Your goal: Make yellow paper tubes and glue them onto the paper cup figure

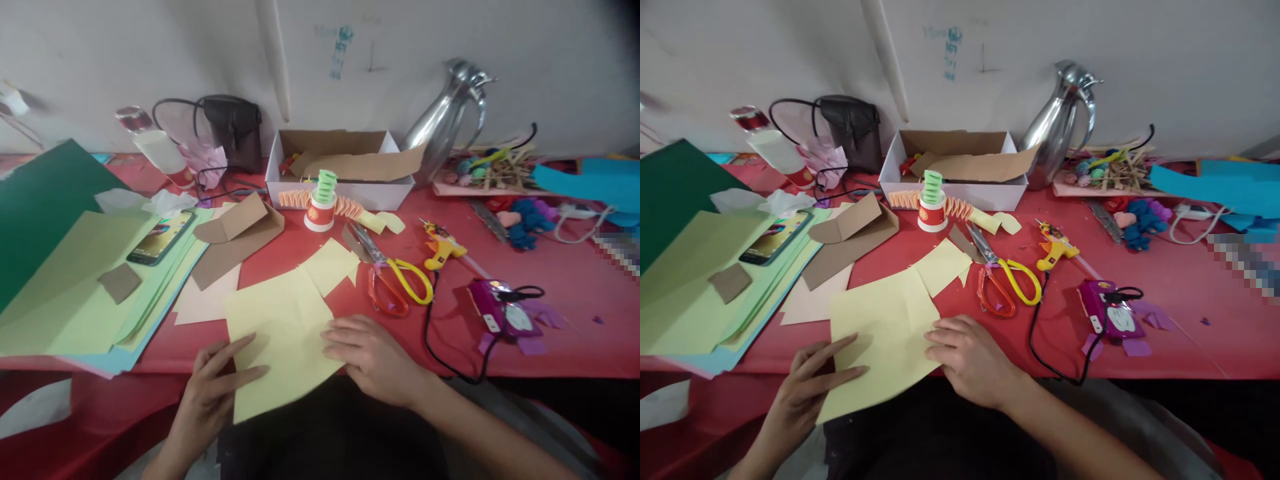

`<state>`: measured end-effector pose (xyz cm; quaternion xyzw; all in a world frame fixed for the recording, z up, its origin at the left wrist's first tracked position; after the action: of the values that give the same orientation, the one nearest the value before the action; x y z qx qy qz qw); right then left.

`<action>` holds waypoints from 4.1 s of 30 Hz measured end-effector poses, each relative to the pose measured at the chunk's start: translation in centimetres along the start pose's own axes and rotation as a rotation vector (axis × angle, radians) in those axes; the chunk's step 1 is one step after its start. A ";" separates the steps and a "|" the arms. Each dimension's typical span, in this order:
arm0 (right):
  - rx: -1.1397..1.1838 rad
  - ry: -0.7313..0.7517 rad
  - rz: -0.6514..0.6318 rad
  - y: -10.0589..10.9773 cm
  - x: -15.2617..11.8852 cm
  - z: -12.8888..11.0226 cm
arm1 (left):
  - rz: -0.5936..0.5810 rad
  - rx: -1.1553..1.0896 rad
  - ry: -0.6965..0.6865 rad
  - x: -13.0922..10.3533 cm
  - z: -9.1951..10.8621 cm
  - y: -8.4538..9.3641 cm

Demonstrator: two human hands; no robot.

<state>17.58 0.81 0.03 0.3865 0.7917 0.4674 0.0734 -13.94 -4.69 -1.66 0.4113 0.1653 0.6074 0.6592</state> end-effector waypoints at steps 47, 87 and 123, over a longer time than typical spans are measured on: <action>-0.075 -0.587 -0.086 -2.2 6.7 -1.5 | 0.322 0.246 0.670 3.6 0.4 -1.0; -0.104 -0.637 -0.083 -0.6 7.4 -0.8 | -0.524 0.287 0.397 11.5 -3.0 5.2; 1.148 -0.714 0.447 4.0 5.5 3.2 | -0.063 -1.019 0.724 9.8 6.1 -5.0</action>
<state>17.49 7.80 2.79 0.6469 0.7421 -0.1749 0.0156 -4.24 2.78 1.10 -0.1916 0.0800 0.6910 0.6924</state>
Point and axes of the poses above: each hand's wrist, its own x-axis towards the middle knuckle, its own y-axis out of the back of the hand, z = x × y, the point moved 1 cm from there along x, towards the middle knuckle
